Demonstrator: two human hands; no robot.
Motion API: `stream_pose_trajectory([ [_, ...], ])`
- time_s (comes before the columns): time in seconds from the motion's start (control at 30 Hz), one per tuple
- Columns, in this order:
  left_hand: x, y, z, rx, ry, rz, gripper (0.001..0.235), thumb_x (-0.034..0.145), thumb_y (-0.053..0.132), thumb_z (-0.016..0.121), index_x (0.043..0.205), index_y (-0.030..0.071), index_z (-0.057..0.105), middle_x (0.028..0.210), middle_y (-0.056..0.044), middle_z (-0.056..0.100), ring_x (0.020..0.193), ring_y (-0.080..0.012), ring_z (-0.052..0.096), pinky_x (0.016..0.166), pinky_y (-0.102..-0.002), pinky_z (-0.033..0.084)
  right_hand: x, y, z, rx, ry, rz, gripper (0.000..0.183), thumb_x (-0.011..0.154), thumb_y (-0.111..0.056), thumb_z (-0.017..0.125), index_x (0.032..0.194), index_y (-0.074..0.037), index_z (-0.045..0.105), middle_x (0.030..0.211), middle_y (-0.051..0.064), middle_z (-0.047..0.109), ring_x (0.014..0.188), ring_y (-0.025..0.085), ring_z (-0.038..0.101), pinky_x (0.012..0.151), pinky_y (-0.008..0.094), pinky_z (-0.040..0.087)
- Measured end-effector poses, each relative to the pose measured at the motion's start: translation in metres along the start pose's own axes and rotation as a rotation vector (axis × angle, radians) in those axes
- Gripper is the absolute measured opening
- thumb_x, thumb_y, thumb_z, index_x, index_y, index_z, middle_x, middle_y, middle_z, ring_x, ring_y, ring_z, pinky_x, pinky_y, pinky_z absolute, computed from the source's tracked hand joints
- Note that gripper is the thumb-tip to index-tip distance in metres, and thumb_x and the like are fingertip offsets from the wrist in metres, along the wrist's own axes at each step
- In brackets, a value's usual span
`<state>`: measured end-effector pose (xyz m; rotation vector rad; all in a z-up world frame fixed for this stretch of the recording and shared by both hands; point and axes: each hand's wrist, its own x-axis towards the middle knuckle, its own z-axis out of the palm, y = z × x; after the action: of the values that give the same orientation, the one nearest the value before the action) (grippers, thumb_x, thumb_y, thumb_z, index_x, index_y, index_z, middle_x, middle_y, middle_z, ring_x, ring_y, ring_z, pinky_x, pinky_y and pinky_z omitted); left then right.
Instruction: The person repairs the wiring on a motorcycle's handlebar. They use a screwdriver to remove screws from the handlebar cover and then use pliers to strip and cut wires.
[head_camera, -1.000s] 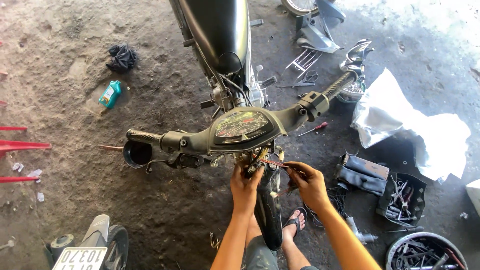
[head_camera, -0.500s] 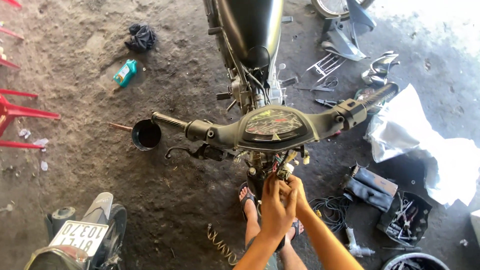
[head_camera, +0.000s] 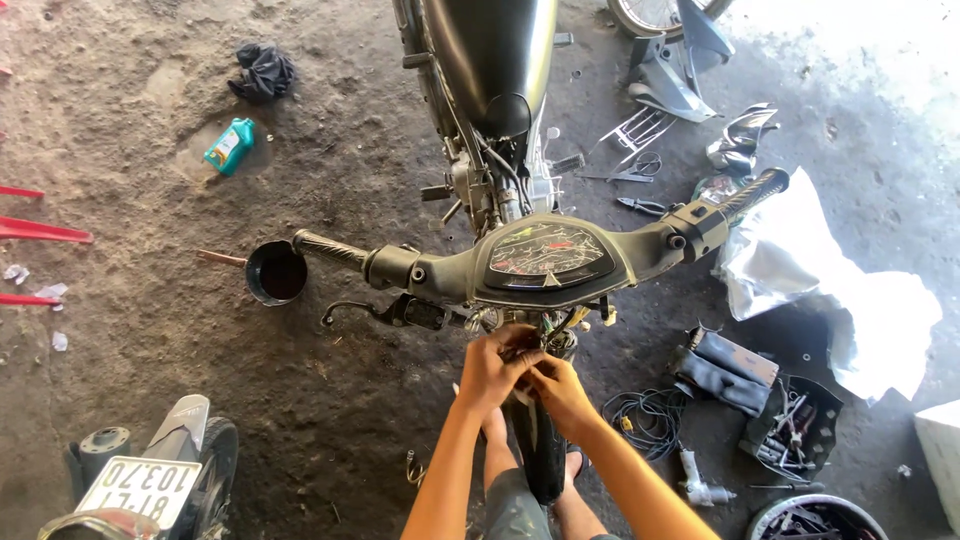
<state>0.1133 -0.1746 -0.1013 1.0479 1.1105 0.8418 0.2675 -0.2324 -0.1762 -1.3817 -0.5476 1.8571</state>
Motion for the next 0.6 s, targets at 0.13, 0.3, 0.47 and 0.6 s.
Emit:
stream_pose_trajectory([
  [0.13,0.006,0.010,-0.003,0.225,0.048,0.044,0.041,0.072,0.013,0.091,0.107,0.002,0.073,0.091,-0.006,0.078,0.079,-0.0152,0.072,0.072,-0.031,0.058,-0.036,-0.048,0.019,-0.575,0.286,-0.208,0.042,0.085,-0.011,0.073,0.125,-0.004,0.059,0.112,0.006,0.074,0.090,0.018,0.069,0.081,0.035,0.056],
  [0.3,0.001,-0.024,-0.008,-0.149,-0.055,-0.035,0.030,0.086,0.010,0.081,0.113,0.000,0.072,0.087,-0.005,0.073,0.073,-0.0106,0.065,0.064,-0.026,0.054,-0.036,-0.058,0.006,-0.441,0.292,-0.646,0.058,0.086,-0.004,0.068,0.141,0.001,0.049,0.131,0.012,0.064,0.118,0.020,0.061,0.099,0.036,0.049],
  [0.47,-0.002,-0.025,-0.016,-0.231,-0.002,-0.329,0.022,0.092,0.011,0.072,0.112,0.002,0.073,0.085,-0.003,0.075,0.069,-0.0094,0.069,0.060,-0.025,0.057,-0.035,-0.099,0.011,-0.315,0.238,-0.411,0.035,0.092,-0.010,0.073,0.125,0.001,0.064,0.109,0.011,0.074,0.100,0.014,0.066,0.089,0.030,0.054],
  [0.6,-0.008,-0.019,-0.016,0.080,0.084,-0.088,0.015,0.091,0.010,0.076,0.103,0.002,0.077,0.080,-0.004,0.074,0.069,-0.0093,0.067,0.060,-0.026,0.054,-0.029,-0.103,-0.003,-0.378,0.160,-0.356,0.031,0.089,-0.012,0.075,0.115,0.002,0.070,0.101,0.004,0.076,0.092,0.010,0.065,0.084,0.028,0.053],
])
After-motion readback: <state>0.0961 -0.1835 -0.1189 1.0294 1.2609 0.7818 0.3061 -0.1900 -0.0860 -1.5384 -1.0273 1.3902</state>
